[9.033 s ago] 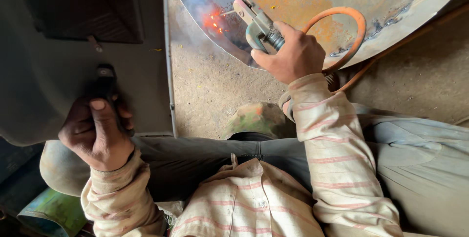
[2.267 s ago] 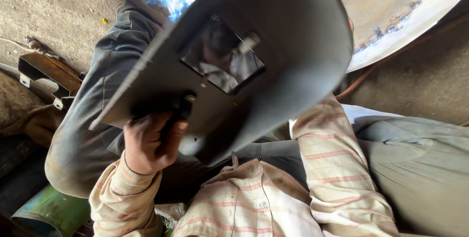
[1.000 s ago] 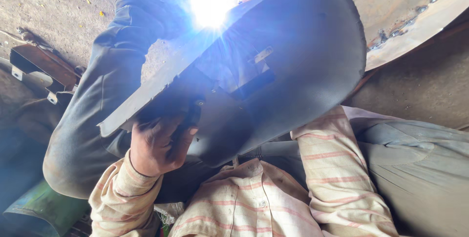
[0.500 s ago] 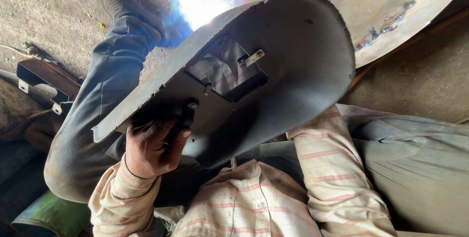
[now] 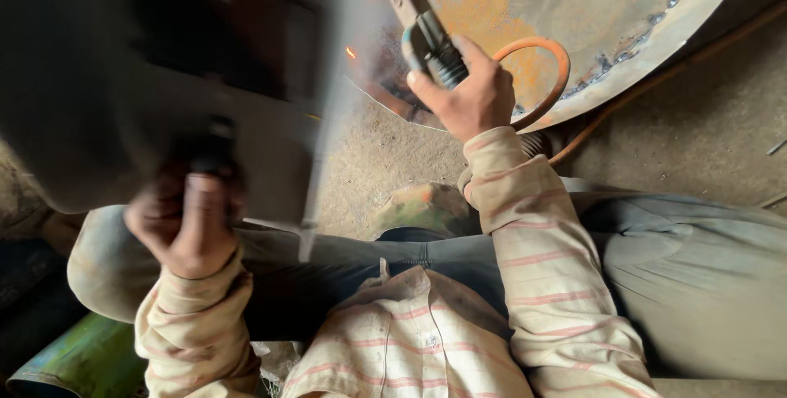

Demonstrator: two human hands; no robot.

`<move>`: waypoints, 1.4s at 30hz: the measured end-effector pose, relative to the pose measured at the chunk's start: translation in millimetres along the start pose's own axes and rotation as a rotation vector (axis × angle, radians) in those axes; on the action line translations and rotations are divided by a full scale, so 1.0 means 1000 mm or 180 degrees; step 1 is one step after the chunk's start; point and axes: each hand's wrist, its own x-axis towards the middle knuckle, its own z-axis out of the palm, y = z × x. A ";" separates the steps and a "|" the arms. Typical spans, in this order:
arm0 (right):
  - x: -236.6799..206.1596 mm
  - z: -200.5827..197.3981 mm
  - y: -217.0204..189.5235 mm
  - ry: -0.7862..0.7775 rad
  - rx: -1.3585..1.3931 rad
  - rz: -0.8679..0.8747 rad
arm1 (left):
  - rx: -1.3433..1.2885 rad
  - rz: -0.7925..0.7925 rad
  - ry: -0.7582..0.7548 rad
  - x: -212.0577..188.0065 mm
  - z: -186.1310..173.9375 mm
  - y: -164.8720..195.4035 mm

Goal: The person sits on the floor and welds a large circular metal object using a welding torch and a welding mask. They repeatedly lower the mask to weld and lift it to inspect the work.

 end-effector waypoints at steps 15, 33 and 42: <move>0.004 0.003 0.002 0.0164 0.2618 0.0358 | -0.2035 -0.0133 0.0095 0.043 -0.006 -0.010; -0.009 0.024 0.002 0.0024 -0.0704 -0.0038 | 0.0388 -0.0117 -0.0292 0.014 0.017 0.030; -0.008 0.031 0.009 -0.0188 -0.0947 0.0014 | 0.0869 -0.0026 -0.0306 0.006 0.015 0.034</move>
